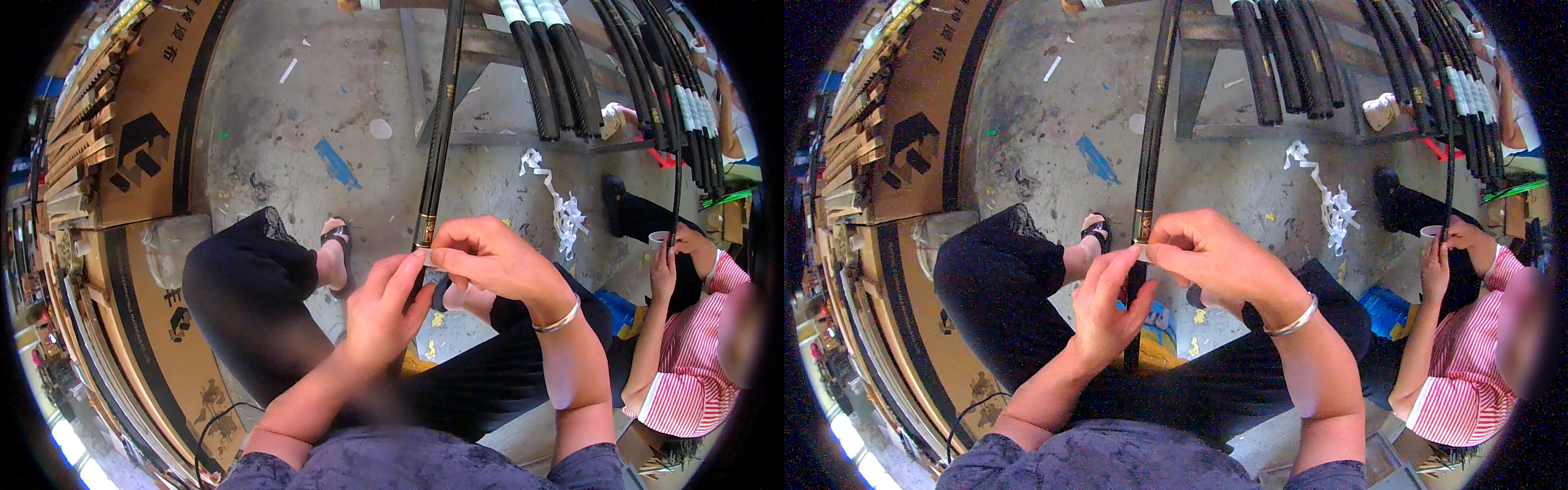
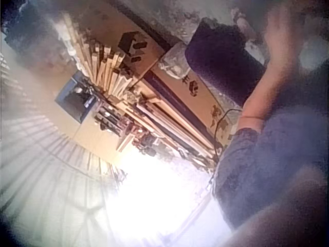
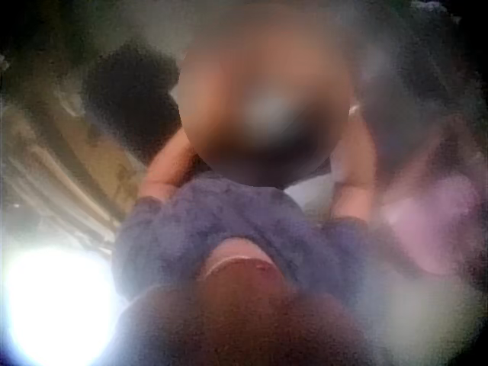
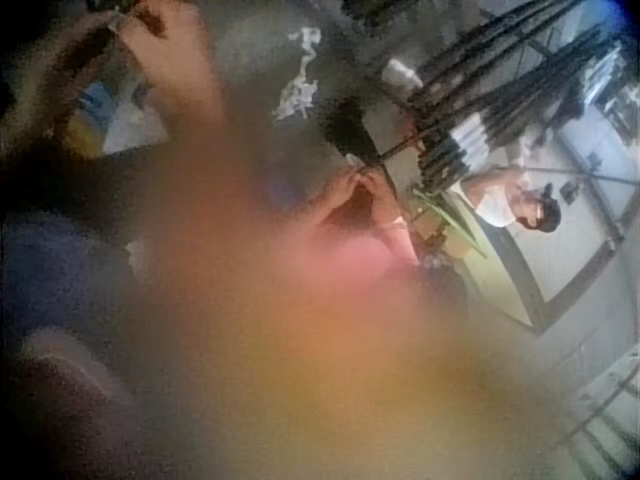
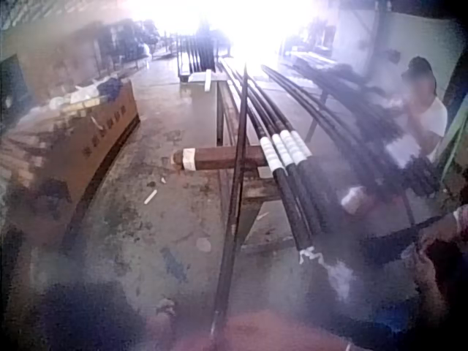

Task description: The person applies pieces of white tape around the surface of long black rods, then gathers a bundle of the rods and places them together.

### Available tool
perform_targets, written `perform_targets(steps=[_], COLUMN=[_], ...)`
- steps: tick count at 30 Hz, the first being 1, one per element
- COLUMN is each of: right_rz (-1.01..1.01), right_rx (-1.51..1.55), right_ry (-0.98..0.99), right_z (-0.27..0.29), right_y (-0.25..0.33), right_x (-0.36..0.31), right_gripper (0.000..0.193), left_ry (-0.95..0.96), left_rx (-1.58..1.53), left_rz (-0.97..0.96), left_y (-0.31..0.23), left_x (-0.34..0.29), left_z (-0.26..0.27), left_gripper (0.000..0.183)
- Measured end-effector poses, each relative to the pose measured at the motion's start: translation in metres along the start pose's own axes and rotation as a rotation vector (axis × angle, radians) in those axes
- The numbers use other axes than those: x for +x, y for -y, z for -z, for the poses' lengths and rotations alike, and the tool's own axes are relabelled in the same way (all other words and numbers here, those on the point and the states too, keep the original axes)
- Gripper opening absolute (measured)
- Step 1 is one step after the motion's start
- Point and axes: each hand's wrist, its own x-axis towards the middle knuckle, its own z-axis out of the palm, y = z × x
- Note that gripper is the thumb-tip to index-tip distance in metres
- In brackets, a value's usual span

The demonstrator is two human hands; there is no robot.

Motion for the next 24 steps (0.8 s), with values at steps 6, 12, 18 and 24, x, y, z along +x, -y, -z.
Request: perform_targets(steps=[6, 12, 18, 24], right_rz=[0.030, 0.028, 0.016, 0.011], right_rx=[0.006, 0.014, 0.034, 0.028], right_ry=[-0.015, -0.015, 0.011, 0.008], right_z=[-0.0011, -0.0015, -0.0002, 0.0000], right_y=[-0.0027, -0.0025, -0.0015, -0.0021], right_x=[0.0015, 0.0021, 0.0021, 0.0024], right_gripper=[0.023, 0.023, 0.018, 0.017], left_ry=[0.001, -0.001, 0.005, 0.005], left_rx=[0.007, 0.009, 0.010, -0.001], left_rz=[-0.013, -0.016, -0.006, -0.002], left_y=[0.0001, 0.0004, 0.0000, 0.0006], left_x=[0.0007, 0.0010, 0.0011, 0.0006], left_z=[0.0011, 0.0011, 0.0015, 0.0006], left_gripper=[0.057, 0.057, 0.057, 0.057])
